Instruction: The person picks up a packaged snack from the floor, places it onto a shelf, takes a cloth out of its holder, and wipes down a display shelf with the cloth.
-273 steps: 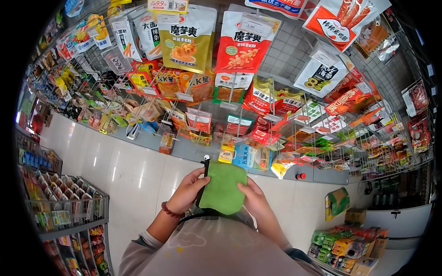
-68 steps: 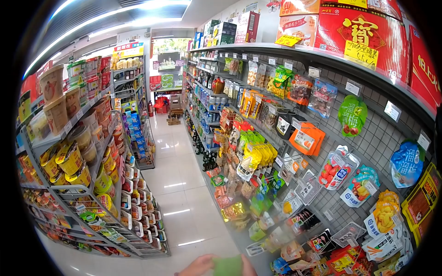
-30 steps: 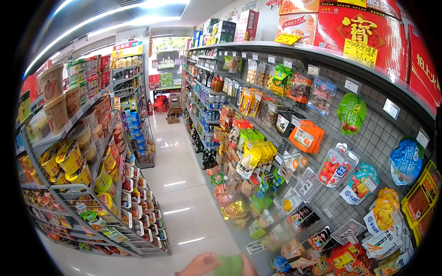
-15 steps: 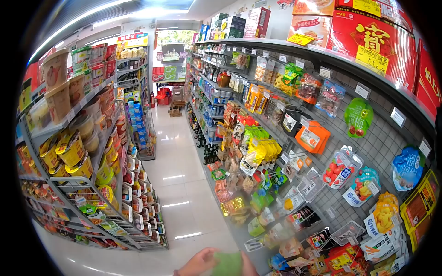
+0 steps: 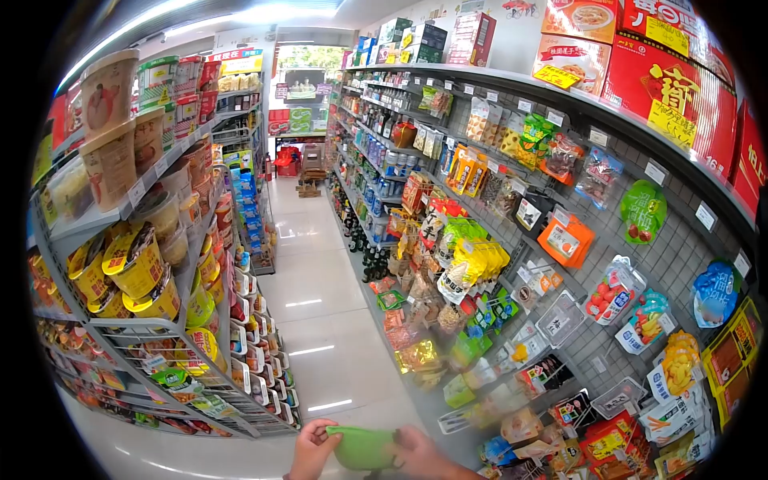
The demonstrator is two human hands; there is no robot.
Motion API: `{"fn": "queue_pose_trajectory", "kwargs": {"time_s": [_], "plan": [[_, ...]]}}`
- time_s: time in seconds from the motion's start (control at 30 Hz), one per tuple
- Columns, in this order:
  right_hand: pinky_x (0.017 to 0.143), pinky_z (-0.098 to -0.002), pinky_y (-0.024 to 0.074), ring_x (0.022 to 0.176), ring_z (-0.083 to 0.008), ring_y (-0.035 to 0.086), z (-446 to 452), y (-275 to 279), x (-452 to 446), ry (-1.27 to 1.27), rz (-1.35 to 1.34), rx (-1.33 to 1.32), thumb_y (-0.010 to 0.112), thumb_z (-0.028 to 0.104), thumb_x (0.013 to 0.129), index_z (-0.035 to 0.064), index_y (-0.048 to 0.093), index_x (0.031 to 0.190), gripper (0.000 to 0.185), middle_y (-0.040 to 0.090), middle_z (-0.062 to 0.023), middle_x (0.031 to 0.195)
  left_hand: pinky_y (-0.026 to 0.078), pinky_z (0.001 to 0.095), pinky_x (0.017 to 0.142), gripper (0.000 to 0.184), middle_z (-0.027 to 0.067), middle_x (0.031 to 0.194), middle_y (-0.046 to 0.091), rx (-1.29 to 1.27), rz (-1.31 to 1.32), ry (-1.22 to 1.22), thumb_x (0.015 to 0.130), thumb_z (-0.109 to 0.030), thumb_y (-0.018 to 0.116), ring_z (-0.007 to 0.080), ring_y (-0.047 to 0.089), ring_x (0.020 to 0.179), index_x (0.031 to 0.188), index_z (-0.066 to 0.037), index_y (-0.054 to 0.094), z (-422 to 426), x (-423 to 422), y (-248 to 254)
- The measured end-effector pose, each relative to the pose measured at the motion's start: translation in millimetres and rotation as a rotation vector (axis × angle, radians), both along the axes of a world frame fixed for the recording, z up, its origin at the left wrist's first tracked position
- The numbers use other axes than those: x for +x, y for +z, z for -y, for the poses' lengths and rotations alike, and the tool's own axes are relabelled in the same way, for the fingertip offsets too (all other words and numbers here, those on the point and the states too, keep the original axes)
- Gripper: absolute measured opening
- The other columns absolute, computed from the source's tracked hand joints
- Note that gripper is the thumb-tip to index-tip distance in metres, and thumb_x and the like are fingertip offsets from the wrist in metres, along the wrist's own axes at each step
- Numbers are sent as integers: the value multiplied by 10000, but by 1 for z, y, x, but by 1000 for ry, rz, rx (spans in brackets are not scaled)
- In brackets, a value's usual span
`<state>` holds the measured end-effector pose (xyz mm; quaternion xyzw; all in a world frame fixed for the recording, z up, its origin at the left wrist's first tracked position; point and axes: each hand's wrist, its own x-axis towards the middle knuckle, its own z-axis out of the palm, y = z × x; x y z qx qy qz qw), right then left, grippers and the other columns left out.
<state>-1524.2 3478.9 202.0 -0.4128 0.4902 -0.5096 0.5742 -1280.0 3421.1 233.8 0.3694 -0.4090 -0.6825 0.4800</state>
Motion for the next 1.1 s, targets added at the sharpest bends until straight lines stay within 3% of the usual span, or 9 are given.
{"fn": "queue_pose_trajectory", "kwargs": {"time_s": [0.03, 0.17, 0.23, 0.37, 0.4, 0.47, 0.73, 0.83, 1.1], "plan": [[862, -270, 520, 1012, -114, 640, 1, 18, -9, 90, -230, 149, 672, 171, 1018, 64, 542, 1311, 338, 672, -37, 1128, 524, 280, 902, 288, 71, 1137, 694, 9, -42, 15, 952, -11, 701, 143, 646, 1031, 1227, -27, 617, 6, 7, -8], [706, -201, 489, 818, -25, 609, 24, 54, 1, -177, -163, -21, 733, 42, 961, 50, 559, 1037, 189, 656, 20, 940, 537, 268, 880, 318, 73, 1132, 694, 19, -59, -46, 955, -26, 714, 126, 647, 1014, 1253, -16, 604, 30, 17, -33], [707, -208, 504, 848, -22, 616, 40, 83, 1, -218, -226, 32, 734, 72, 966, 38, 558, 1035, 193, 657, 7, 945, 517, 263, 776, 201, 38, 966, 663, -60, 169, -34, 963, -37, 689, 75, 594, 888, 1127, -7, 577, 44, 6, -24], [726, -230, 538, 879, -84, 668, 79, 85, 8, -123, -457, 8, 754, 176, 958, 19, 587, 1163, 308, 684, -39, 986, 564, 260, 838, 369, 72, 1084, 705, -169, 72, -252, 964, -74, 730, 106, 665, 963, 1292, 11, 586, 67, -25, -8], [764, -269, 554, 908, -114, 686, 91, 80, 6, 25, -367, 143, 726, 195, 981, 10, 584, 1244, 352, 697, -59, 1044, 564, 260, 838, 369, 72, 1084, 705, -167, 70, -248, 964, -74, 730, 106, 665, 963, 1292, 11, 586, 73, -32, -2], [813, -295, 561, 941, -127, 694, 116, 63, 3, 147, -297, 0, 703, 197, 999, -2, 578, 1266, 355, 706, -69, 1082, 571, 268, 796, 358, 72, 1057, 715, -25, 45, -316, 973, -79, 719, 109, 675, 917, 1290, 22, 586, 89, -45, 18], [816, -260, 551, 919, -99, 686, 232, 58, -54, 290, -229, -48, 686, 186, 1015, -19, 651, 1184, 269, 720, -42, 1011, 518, 270, 701, 175, 53, 886, 706, -262, 630, -123, 1030, -165, 652, 86, 628, 813, 1074, 3, 675, 171, -90, 55], [786, -249, 552, 886, -88, 683, 277, 28, -79, 298, -60, -107, 692, 170, 1011, -18, 651, 1158, 242, 714, -35, 988, 524, 250, 736, 242, 35, 838, 681, -189, 750, -215, 993, -119, 664, 74, 610, 791, 1177, 38, 644, 216, -112, 55], [716, -230, 541, 794, -60, 654, 351, 34, -144, 178, -98, -72, 740, 219, 982, -8, 671, 1075, 255, 707, -10, 896, 545, 284, 793, 297, 67, 915, 719, -147, 741, -248, 1017, -168, 622, 105, 646, 851, 1241, 26, 641, 292, -190, 59]]}}
